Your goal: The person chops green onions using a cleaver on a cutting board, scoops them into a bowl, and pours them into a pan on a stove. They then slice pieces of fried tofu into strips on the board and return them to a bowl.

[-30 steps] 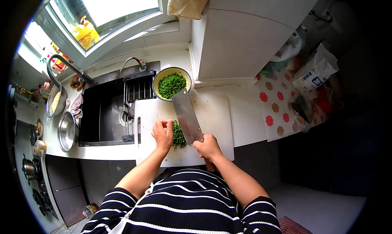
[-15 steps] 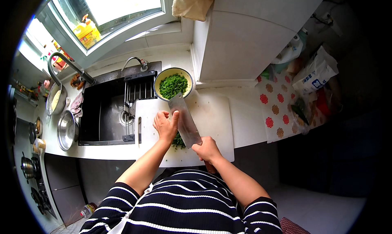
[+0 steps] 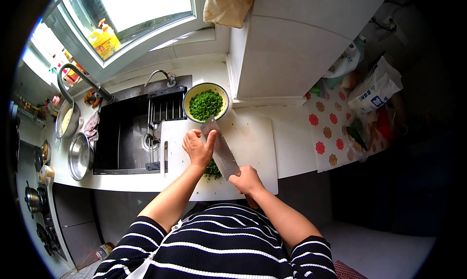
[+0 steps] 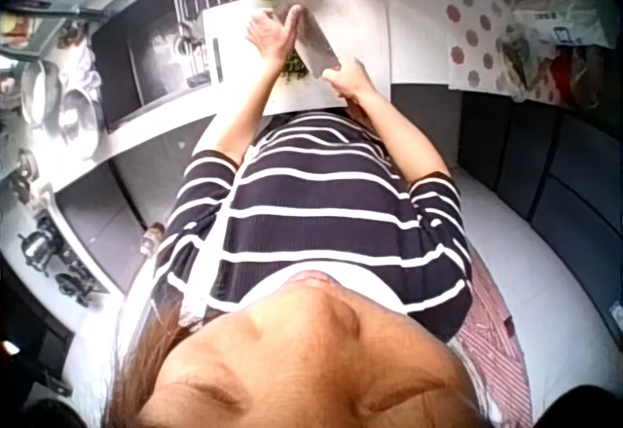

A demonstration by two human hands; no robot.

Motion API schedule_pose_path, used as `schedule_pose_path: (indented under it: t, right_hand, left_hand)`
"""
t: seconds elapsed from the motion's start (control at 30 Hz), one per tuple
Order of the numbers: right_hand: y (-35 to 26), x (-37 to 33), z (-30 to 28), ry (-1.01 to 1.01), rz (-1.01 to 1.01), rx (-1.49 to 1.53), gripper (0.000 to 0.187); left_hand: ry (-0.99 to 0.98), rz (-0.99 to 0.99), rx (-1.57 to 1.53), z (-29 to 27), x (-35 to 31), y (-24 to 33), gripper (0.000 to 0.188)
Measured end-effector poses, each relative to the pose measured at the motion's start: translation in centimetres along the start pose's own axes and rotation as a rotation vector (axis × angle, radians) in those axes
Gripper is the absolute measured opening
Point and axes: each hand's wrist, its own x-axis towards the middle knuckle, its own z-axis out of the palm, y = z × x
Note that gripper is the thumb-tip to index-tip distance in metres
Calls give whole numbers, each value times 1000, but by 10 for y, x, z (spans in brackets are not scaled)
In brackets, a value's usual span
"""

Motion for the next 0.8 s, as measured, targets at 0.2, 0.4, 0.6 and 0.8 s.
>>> schedule_pose_path:
  t: [0.2, 0.4, 0.6, 0.8]
  right_hand:
    - [-4, -2, -6, -7, 5, -37, 18]
    - [7, -2, -21, 195, -276, -472, 20]
    - [8, -9, -44, 252, -558, -650, 37]
    - [34, 10, -43, 276, -957, -907, 28]
  left_hand:
    - [-37, -302, 116, 15, -10, -48, 50]
    - [-58, -213, -118, -22, -1, -72, 26]
    - [69, -42, -246, -73, 36, -49, 19]
    - [-415, 519, -13, -82, 19, -12, 38]
